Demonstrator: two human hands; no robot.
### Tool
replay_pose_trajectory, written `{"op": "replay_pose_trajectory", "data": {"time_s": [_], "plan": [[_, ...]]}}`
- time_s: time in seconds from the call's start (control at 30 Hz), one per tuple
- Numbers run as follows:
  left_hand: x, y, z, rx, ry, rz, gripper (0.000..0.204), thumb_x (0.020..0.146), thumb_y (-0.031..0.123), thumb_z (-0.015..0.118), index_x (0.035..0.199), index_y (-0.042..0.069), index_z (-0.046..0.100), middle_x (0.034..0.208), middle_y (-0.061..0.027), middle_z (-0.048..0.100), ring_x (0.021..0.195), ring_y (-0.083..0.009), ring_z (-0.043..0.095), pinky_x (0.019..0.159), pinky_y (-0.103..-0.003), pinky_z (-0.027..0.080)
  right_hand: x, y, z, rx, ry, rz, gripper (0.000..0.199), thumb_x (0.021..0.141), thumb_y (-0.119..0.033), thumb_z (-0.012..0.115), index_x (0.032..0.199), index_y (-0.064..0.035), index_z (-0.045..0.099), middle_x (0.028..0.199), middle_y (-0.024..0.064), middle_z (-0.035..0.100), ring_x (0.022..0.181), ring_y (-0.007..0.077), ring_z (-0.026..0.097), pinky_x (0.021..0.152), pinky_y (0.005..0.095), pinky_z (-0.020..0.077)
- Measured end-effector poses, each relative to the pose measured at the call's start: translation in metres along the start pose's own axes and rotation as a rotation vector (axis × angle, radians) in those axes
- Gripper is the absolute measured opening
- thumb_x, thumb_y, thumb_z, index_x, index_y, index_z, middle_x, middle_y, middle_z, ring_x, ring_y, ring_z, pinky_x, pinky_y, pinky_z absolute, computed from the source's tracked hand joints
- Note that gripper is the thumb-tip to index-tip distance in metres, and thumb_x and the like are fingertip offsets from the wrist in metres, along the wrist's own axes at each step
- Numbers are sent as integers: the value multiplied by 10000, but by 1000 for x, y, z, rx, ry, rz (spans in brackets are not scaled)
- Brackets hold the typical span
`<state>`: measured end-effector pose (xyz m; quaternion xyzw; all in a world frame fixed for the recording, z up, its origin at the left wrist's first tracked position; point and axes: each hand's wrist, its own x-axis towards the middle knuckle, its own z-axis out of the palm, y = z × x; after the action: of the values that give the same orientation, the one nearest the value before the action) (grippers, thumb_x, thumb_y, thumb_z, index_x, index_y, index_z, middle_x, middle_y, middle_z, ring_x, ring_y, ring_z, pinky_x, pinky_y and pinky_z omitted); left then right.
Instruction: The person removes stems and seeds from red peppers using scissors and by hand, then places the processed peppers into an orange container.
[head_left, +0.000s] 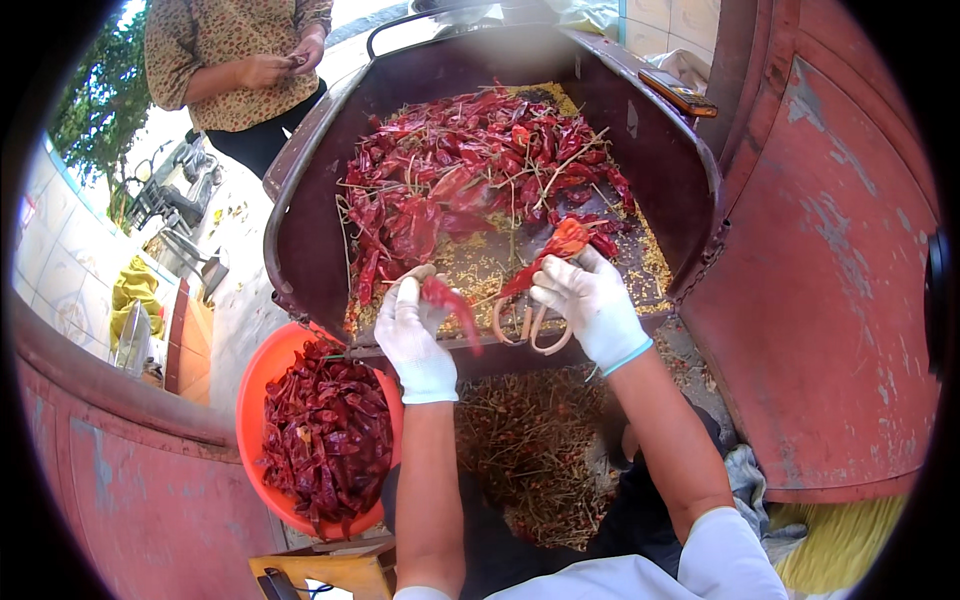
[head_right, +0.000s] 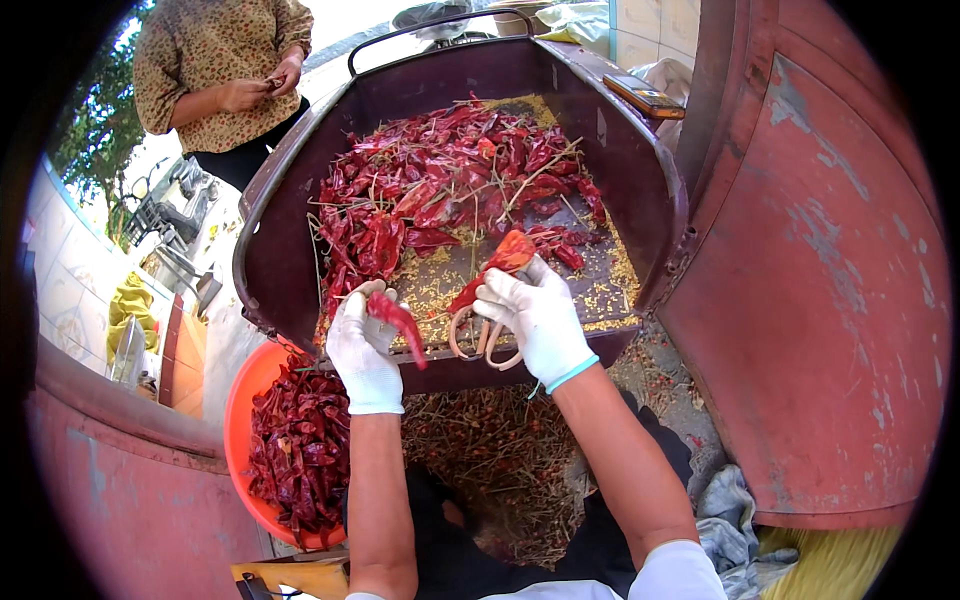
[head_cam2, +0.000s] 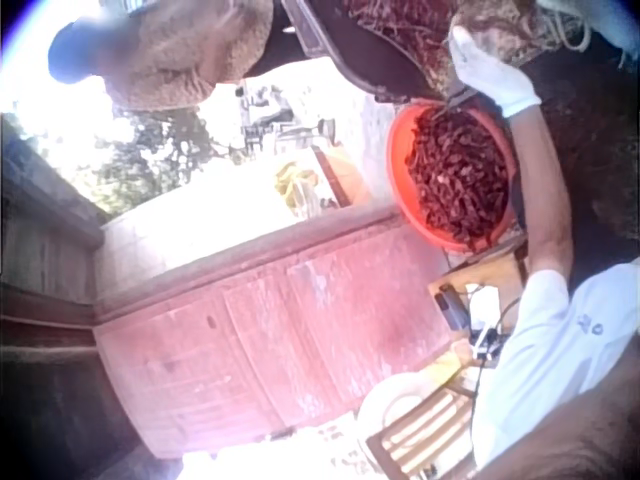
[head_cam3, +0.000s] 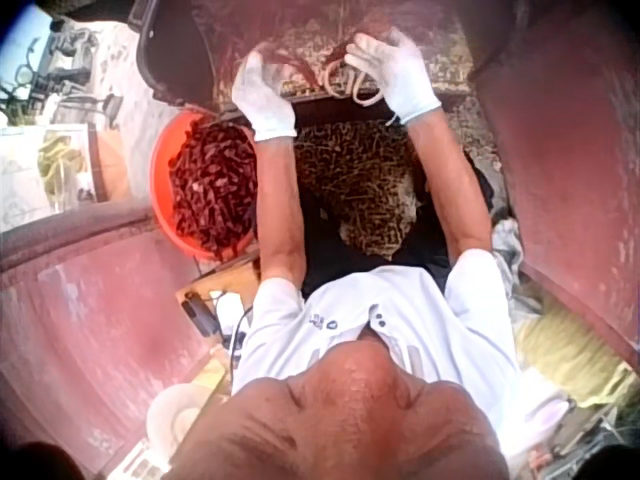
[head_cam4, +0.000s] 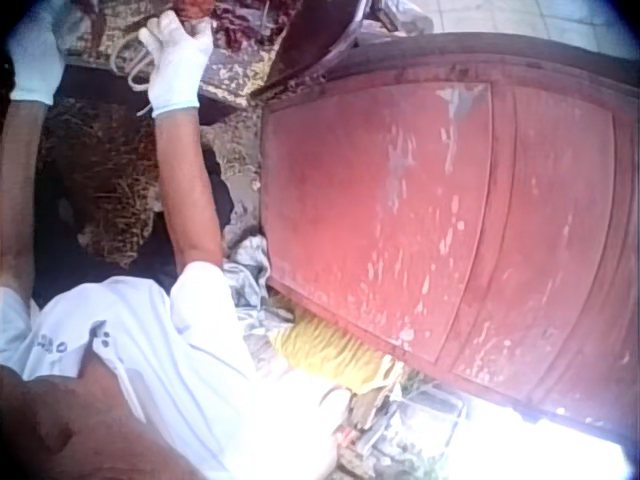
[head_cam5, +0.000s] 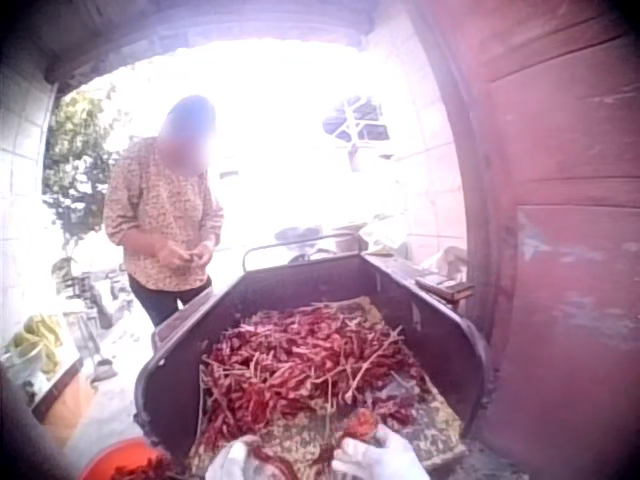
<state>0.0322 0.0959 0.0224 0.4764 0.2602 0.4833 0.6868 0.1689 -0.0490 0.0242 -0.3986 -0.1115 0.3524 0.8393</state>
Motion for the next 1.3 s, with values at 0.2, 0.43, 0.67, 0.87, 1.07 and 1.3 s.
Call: {"op": "replay_pose_trajectory", "data": {"time_s": [0.2, 0.43, 0.67, 0.87, 1.07, 1.3], "plan": [[-10, 6, 3, 56, -184, 33, 294, 1057, 238, 500, 1140, -22, 611, 976, -111, 664, 801, -184, 663, 726, -343, 593, -5, -5, 3, -24, -81, 21, 219, 966, -53, 625, 1180, -35, 580, 988, 46, 633, 833, 185, 670, 760, 353, 601], [-31, 4, 6, 600, -316, 216, 249, 998, 216, 621, 1052, -9, 714, 757, -13, 641, 672, -66, 575, 624, -246, 500, -18, 4, 18, -112, -185, 55, 283, 968, -97, 648, 1224, 0, 577, 1004, 37, 639, 828, 135, 675, 699, 270, 597], [-33, 8, 1, 731, -424, 346, 247, 878, 149, 767, 1038, -30, 708, 854, -43, 711, 763, -76, 616, 712, -254, 509, -20, 7, 13, -24, -237, 133, 242, 965, -119, 663, 1175, -18, 599, 1005, 34, 661, 803, 120, 681, 688, 253, 586], [-37, 5, 2, 605, -387, 171, 157, 911, 125, 729, 990, -8, 704, 765, -2, 660, 548, -29, 498, 470, -207, 386, -23, -1, 17, -46, -206, 98, 223, 975, -144, 657, 1153, -25, 595, 994, 46, 664, 780, 126, 687, 664, 255, 579], [-46, 12, 11, 558, -413, 24, 142, 947, 123, 675, 1004, -7, 674, 721, -33, 657, 495, -53, 517, 436, -218, 382, -28, -3, 16, -195, -100, 54, 264, 975, -196, 666, 1144, -10, 588, 918, 47, 665, 689, 126, 679, 606, 262, 567], [-41, 6, 5, 695, -469, 228, 145, 979, 141, 622, 977, -3, 645, 758, -71, 708, 471, -57, 512, 427, -204, 388, -30, -5, 16, -266, -54, -39, 289, 959, -179, 676, 1150, 21, 592, 938, 88, 686, 683, 129, 673, 544, 242, 514]]}}
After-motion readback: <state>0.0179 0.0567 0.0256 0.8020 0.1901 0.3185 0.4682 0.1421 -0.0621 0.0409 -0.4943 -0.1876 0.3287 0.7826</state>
